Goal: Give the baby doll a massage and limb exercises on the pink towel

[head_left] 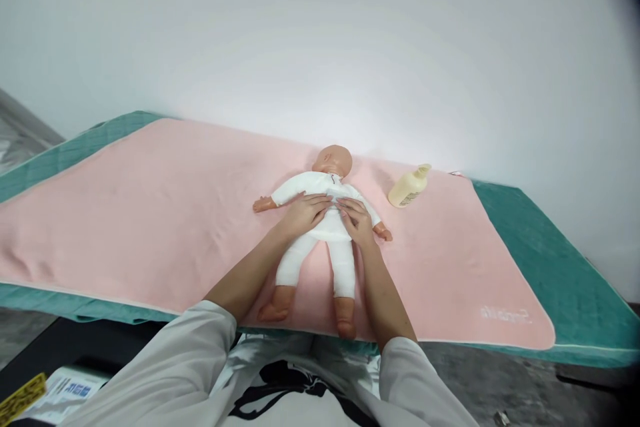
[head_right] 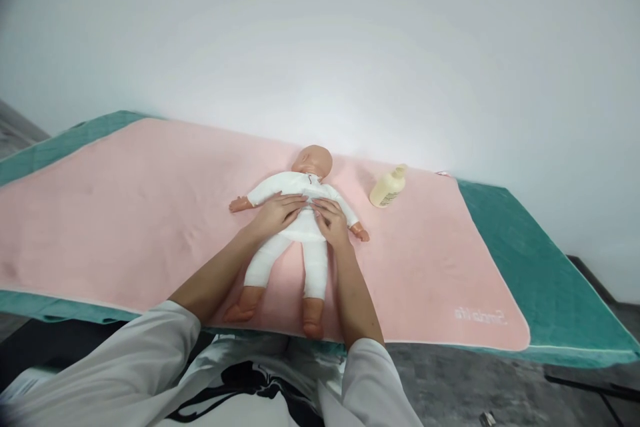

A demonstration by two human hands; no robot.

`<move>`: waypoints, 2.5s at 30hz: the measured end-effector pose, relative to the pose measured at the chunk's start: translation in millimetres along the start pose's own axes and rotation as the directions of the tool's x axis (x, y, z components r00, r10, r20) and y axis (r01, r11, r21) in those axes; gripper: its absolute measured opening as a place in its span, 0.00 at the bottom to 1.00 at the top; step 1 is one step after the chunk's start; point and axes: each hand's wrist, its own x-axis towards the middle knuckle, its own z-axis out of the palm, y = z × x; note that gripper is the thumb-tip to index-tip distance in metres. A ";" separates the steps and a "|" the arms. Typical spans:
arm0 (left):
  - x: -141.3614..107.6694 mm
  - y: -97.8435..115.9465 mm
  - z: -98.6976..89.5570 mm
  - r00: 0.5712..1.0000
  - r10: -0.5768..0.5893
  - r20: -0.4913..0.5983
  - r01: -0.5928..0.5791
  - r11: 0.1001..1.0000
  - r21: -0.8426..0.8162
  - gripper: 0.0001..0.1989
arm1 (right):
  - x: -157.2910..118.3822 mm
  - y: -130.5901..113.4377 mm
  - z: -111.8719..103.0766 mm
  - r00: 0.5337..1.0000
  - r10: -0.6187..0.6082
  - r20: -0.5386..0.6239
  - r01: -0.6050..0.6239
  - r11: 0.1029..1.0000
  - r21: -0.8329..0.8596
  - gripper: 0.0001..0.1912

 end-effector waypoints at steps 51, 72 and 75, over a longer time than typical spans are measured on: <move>10.4 -11.6 7.9 0.994 -0.103 -0.029 0.104 0.994 0.038 0.18 | 7.0 -6.9 0.1 0.984 0.156 0.084 -0.161 0.985 0.060 0.25; 21.0 -14.3 6.7 0.994 -0.108 0.035 0.107 0.993 0.040 0.21 | 18.3 8.7 10.2 0.970 0.201 0.134 -0.207 0.978 0.032 0.27; 20.5 -17.8 8.9 0.993 -0.109 0.041 0.108 0.994 0.032 0.21 | 18.2 9.5 11.0 0.967 0.216 0.137 -0.221 0.975 0.025 0.28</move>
